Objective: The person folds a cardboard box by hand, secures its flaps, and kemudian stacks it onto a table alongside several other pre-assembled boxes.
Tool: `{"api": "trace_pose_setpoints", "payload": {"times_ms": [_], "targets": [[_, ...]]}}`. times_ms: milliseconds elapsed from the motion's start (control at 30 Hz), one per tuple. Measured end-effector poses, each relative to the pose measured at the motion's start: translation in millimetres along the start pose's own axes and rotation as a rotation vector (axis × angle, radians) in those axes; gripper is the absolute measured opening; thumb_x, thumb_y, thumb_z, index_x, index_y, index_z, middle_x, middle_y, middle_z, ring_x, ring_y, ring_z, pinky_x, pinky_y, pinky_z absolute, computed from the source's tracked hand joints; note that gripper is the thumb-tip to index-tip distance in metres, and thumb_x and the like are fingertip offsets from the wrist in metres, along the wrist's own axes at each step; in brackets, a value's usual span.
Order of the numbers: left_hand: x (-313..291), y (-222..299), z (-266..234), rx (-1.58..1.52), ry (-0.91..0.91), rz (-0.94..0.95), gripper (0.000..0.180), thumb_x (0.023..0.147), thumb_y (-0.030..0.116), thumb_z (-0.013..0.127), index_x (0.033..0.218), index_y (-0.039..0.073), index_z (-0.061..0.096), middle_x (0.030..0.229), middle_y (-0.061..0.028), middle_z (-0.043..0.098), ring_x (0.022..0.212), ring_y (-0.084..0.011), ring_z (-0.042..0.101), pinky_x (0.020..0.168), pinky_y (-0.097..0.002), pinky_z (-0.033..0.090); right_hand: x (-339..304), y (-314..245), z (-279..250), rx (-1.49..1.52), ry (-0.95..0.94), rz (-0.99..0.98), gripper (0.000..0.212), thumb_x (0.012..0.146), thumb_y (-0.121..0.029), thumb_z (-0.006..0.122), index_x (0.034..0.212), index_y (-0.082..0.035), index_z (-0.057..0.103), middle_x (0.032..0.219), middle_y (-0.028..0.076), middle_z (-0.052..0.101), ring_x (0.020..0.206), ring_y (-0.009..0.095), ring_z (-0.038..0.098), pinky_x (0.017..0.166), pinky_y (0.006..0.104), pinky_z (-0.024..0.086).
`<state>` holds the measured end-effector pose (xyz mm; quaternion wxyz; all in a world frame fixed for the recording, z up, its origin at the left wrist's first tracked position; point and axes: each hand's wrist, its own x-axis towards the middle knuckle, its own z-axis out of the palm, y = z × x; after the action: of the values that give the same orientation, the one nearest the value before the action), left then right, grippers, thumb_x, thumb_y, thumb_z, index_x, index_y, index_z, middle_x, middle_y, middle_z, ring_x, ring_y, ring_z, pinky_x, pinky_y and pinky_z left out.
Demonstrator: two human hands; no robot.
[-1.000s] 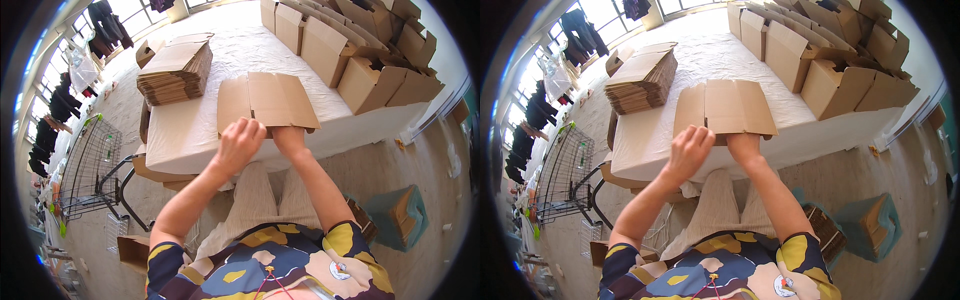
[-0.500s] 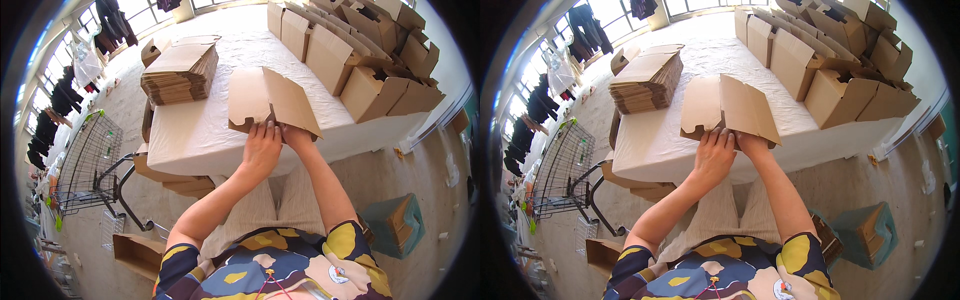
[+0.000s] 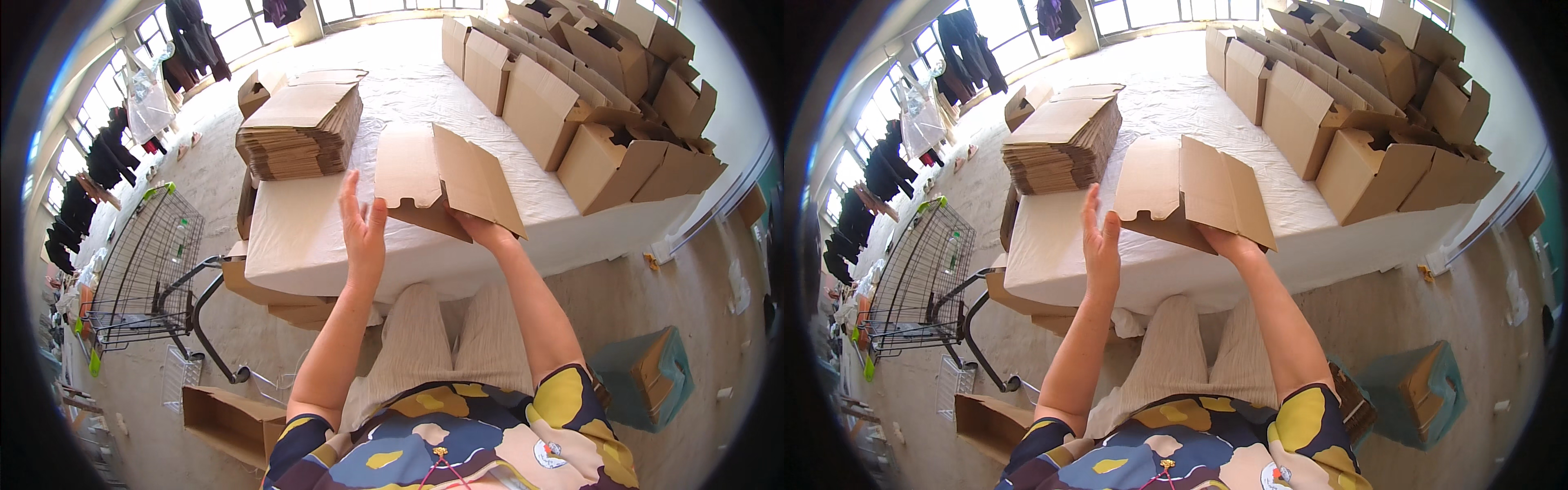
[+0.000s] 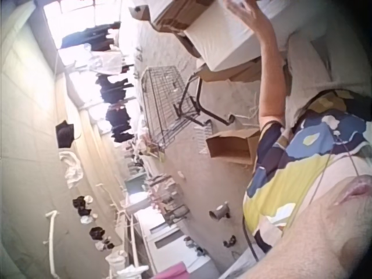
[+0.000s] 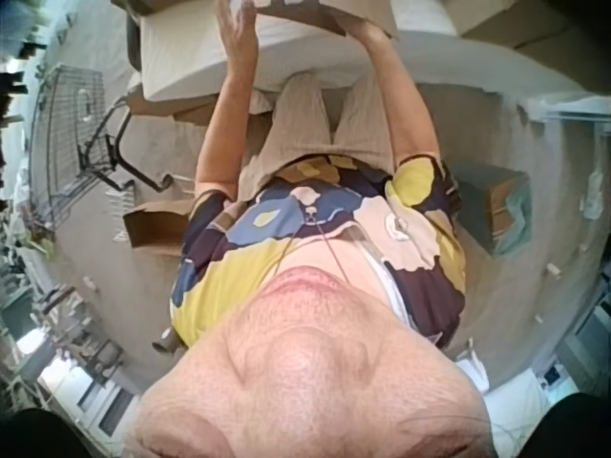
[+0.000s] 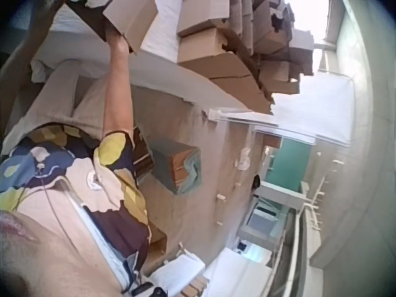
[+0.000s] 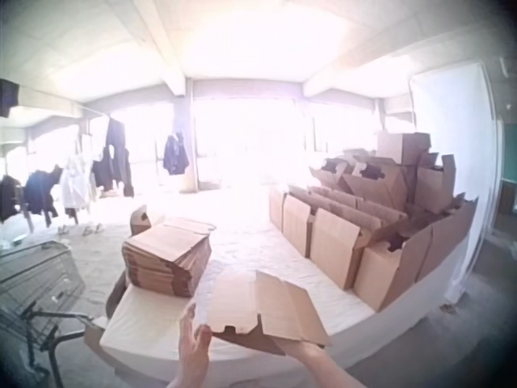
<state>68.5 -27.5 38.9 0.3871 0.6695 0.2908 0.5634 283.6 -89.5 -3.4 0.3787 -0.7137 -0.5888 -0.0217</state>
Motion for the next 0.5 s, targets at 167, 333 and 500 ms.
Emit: {"api": "trace_pose_setpoints", "payload": {"times_ms": [167, 333, 500], "targets": [[6.1, 11.5, 2.4, -0.136, -0.132, 0.022, 0.073, 0.103, 0.054, 0.047, 0.153, 0.002, 0.035, 0.154, -0.0118, 0.042, 0.14, -0.0225, 0.04, 0.114, -0.0337, 0.031, 8.2, -4.8, 17.5, 0.157, -0.052, 0.023, 0.055, 0.098, -0.046, 0.06, 0.137, -0.007, 0.056, 0.134, 0.013, 0.061, 0.126, 0.029, 0.055, 0.105, 0.0387, 0.042], [10.0, 49.0, -3.8, 0.071, -0.068, 0.342, 0.055, 0.103, 0.043, 0.054, 0.135, -0.001, 0.055, 0.143, -0.0162, 0.052, 0.131, -0.0306, 0.048, 0.109, -0.0401, 0.038, 12.5, -79.0, -12.4, 0.398, -0.211, 0.165, 0.049, 0.101, -0.038, 0.055, 0.135, -0.002, 0.056, 0.133, 0.015, 0.061, 0.124, 0.027, 0.056, 0.104, 0.0385, 0.042], [3.7, 84.4, -3.9, 0.294, -0.075, 0.577, 0.052, 0.103, 0.046, 0.051, 0.126, -0.001, 0.062, 0.138, -0.0159, 0.055, 0.122, -0.0307, 0.05, 0.105, -0.0399, 0.039, 5.9, -72.6, 16.1, 0.689, 0.022, -0.079, 0.045, 0.098, -0.031, 0.057, 0.132, -0.001, 0.057, 0.13, 0.021, 0.062, 0.124, 0.038, 0.054, 0.105, 0.0458, 0.041]]}}
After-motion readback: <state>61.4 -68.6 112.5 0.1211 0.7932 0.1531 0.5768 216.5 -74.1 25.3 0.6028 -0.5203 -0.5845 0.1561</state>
